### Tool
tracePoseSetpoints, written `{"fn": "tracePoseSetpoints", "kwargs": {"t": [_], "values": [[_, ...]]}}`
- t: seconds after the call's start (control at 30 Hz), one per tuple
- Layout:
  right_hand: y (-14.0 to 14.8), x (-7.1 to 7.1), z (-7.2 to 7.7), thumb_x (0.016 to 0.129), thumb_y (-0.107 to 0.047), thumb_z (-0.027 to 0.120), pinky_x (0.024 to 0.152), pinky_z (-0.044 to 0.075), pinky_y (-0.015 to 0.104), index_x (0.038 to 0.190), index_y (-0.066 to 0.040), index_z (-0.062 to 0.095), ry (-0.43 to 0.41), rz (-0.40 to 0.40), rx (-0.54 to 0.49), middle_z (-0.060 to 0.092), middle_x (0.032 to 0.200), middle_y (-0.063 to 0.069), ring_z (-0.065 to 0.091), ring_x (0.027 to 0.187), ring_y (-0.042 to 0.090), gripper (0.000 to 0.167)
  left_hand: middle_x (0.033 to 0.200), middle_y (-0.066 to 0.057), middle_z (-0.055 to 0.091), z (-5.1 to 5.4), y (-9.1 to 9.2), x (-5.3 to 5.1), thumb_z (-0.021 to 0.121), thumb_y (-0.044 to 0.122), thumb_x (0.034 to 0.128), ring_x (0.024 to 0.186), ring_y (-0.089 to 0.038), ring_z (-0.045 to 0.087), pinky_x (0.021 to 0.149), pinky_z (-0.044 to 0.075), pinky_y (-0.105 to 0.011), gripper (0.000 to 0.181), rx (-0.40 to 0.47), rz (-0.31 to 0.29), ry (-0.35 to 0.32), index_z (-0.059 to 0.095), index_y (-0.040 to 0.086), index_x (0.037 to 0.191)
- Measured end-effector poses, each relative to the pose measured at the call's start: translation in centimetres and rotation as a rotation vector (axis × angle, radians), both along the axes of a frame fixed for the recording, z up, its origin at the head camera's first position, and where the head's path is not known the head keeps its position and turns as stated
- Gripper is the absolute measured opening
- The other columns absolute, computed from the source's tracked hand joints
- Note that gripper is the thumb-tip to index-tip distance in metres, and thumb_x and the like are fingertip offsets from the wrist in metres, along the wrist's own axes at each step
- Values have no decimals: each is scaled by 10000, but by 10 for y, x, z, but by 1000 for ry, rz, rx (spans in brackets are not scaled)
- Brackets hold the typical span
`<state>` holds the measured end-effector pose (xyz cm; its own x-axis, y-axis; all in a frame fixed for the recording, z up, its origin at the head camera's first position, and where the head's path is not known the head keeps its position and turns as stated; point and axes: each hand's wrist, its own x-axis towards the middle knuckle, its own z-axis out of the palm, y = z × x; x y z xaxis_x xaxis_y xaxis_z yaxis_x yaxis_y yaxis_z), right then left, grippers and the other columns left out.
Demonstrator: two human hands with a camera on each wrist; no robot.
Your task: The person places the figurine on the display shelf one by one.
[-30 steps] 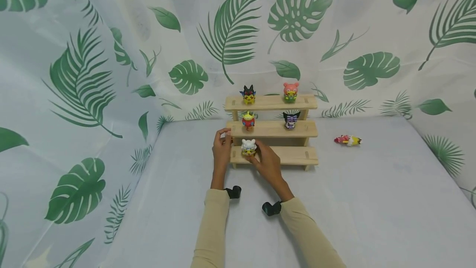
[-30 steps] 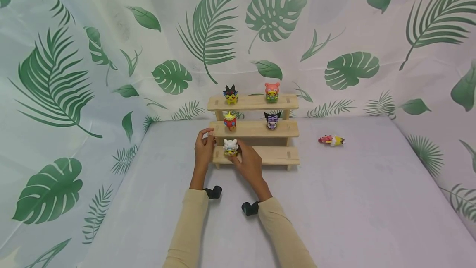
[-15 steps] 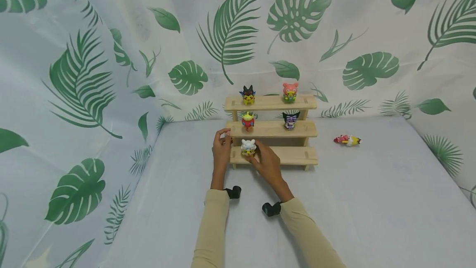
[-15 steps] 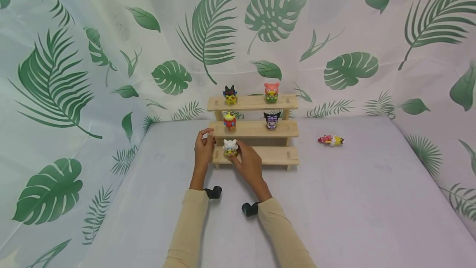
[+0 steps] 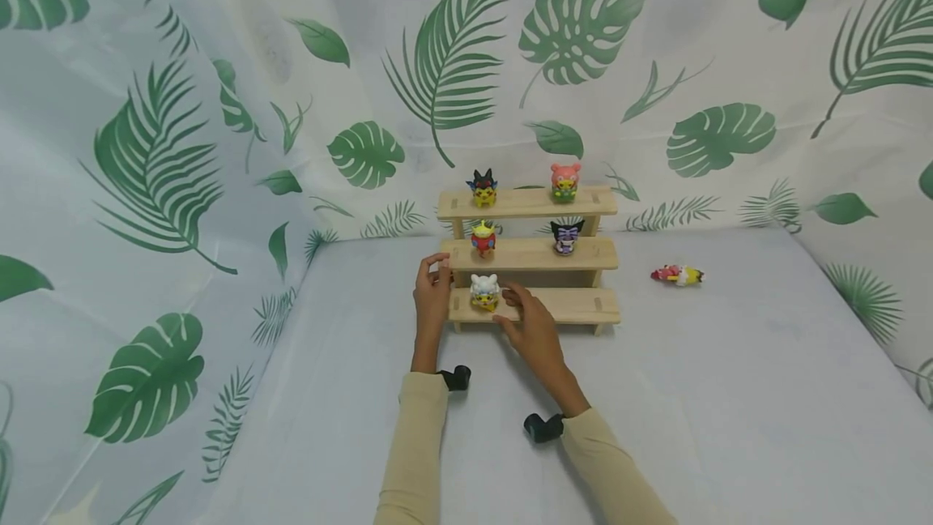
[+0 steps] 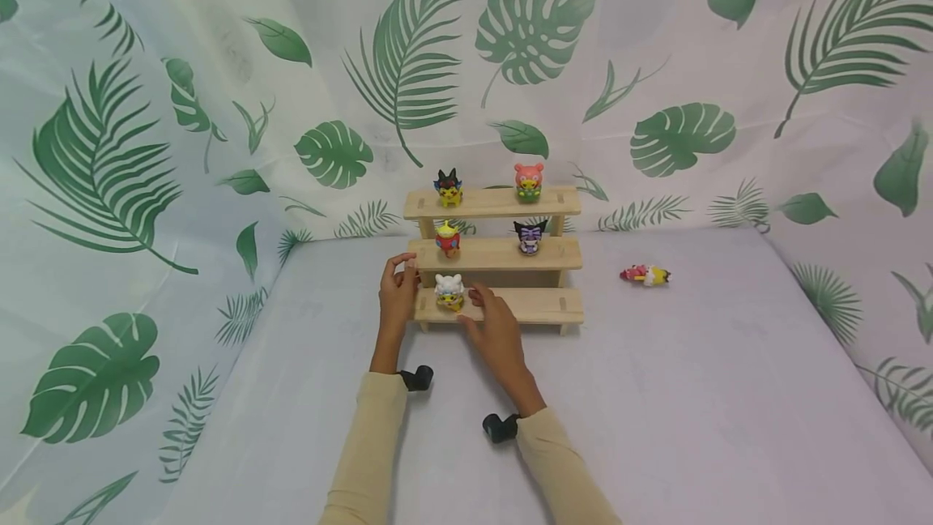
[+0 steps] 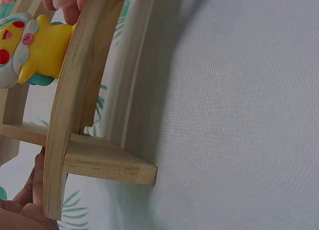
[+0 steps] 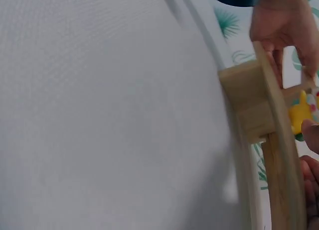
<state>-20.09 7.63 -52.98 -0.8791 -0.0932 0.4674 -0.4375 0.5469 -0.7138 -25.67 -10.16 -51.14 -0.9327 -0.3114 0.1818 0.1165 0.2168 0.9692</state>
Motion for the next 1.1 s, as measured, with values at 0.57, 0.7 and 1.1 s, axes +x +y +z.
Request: {"fn": "tracePoseSetpoints", "kwargs": {"t": [0.57,0.7,1.1], "values": [[86,0,4,917,-57,669,637,417,45,995,34,698,121,-329,-306,722,861,180,616,728,10,123,1039,-124,710,-1,-1,-1,518,401,1010,975,-243,695,816,561,-408,277,5,-5,-3,620,223,1196],[113,-1,1,941,-91,636,661,389,44,1027,35,688,92,-508,-323,712,934,177,547,801,-65,161,1041,-122,705,-2,-1,-2,516,398,1011,981,-243,692,821,559,-409,273,10,-5,-8,620,224,1195],[177,-15,-12,898,-128,653,1220,112,472,1537,-74,177,-282,-651,-346,115,1586,193,83,1503,317,799,1035,-106,703,-4,-3,-2,515,442,1001,981,-233,688,816,552,-400,293,26,-20,-1,622,248,1192]]}}
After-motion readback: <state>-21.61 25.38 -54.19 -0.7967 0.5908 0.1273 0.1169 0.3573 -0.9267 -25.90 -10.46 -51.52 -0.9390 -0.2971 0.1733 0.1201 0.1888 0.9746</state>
